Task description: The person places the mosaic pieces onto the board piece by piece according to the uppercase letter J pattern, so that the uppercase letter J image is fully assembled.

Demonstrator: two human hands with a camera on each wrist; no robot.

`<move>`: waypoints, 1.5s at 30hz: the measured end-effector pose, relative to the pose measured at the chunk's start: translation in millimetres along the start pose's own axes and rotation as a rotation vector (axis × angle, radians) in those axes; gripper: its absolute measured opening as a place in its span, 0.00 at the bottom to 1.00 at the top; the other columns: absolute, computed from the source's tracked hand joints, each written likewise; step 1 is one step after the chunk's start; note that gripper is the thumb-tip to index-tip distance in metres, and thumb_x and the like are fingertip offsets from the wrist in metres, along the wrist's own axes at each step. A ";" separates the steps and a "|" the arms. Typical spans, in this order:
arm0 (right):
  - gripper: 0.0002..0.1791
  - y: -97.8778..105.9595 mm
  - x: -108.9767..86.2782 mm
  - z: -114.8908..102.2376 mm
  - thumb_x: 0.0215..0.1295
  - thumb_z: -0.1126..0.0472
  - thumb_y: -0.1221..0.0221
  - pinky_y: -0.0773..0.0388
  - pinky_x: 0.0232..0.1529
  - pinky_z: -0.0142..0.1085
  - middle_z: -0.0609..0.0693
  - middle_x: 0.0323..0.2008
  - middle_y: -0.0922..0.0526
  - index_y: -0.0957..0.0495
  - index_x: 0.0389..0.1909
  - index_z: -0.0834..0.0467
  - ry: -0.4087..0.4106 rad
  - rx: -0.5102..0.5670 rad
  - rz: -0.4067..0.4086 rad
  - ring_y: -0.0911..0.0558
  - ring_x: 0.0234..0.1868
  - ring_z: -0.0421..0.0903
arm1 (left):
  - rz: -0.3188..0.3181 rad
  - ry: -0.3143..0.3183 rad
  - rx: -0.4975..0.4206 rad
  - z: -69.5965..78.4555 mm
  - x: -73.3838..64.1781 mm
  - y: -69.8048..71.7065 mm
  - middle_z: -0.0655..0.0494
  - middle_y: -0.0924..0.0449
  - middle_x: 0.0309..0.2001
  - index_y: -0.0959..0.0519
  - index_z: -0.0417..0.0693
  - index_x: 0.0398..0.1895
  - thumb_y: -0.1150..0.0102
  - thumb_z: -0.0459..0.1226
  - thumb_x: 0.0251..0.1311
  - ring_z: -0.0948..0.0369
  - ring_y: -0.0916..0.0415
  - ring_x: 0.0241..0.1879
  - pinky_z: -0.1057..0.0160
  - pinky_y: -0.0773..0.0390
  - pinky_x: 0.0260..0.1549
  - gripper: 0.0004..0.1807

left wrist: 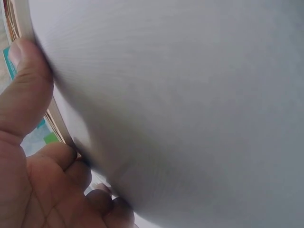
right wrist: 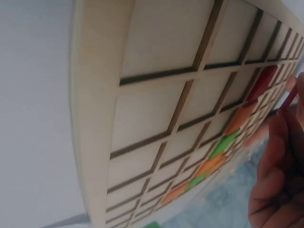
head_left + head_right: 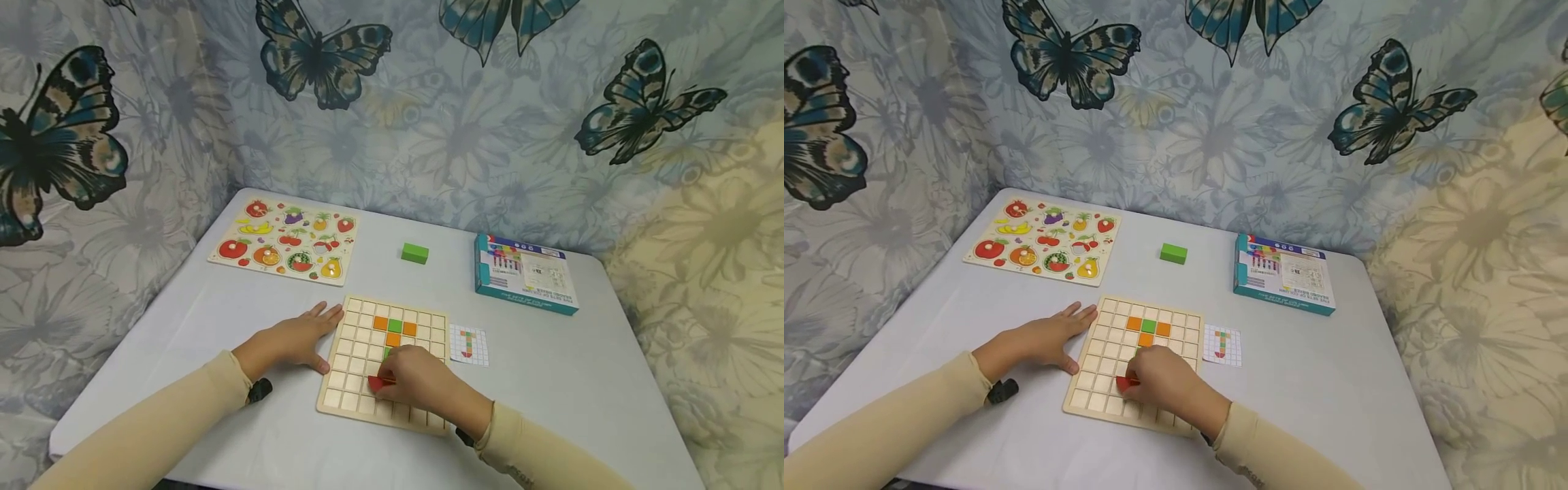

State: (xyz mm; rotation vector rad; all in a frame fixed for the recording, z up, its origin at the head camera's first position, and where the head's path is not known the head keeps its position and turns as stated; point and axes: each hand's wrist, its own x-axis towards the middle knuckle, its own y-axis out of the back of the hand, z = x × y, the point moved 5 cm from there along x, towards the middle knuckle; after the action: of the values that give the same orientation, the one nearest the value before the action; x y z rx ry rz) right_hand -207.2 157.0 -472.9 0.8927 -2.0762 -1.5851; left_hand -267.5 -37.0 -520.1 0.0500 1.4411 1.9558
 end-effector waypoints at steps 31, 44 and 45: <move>0.09 -17.7 7.2 -2.5 0.56 0.51 0.29 0.32 0.22 0.26 0.34 0.18 0.28 0.14 0.24 0.51 -0.048 -0.017 -0.042 0.31 0.22 0.34 | 0.006 0.002 0.002 1.8 -1.8 0.4 0.56 0.59 0.78 0.54 0.48 0.79 0.27 0.56 0.43 0.50 0.67 0.76 0.45 0.46 0.67 0.64; 0.08 -20.5 2.9 2.7 0.55 0.51 0.28 0.30 0.24 0.27 0.34 0.20 0.27 0.14 0.27 0.51 -0.113 0.044 -0.048 0.30 0.23 0.34 | 0.002 0.016 0.035 3.7 2.7 -0.6 0.57 0.59 0.78 0.52 0.48 0.79 0.27 0.58 0.41 0.49 0.65 0.76 0.43 0.43 0.66 0.64; 0.09 -20.4 2.9 3.1 0.55 0.51 0.28 0.30 0.25 0.27 0.34 0.20 0.27 0.14 0.28 0.52 -0.110 0.038 -0.047 0.29 0.23 0.34 | 0.004 0.022 0.050 3.6 3.4 -0.6 0.57 0.59 0.78 0.52 0.48 0.79 0.27 0.58 0.41 0.49 0.65 0.76 0.43 0.42 0.65 0.64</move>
State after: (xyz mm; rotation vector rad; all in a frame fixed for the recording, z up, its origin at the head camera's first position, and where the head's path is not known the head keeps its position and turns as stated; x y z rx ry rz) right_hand -206.0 153.9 -493.5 0.8922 -2.1822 -1.6582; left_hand -268.2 -32.1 -520.4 0.0535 1.5051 1.9296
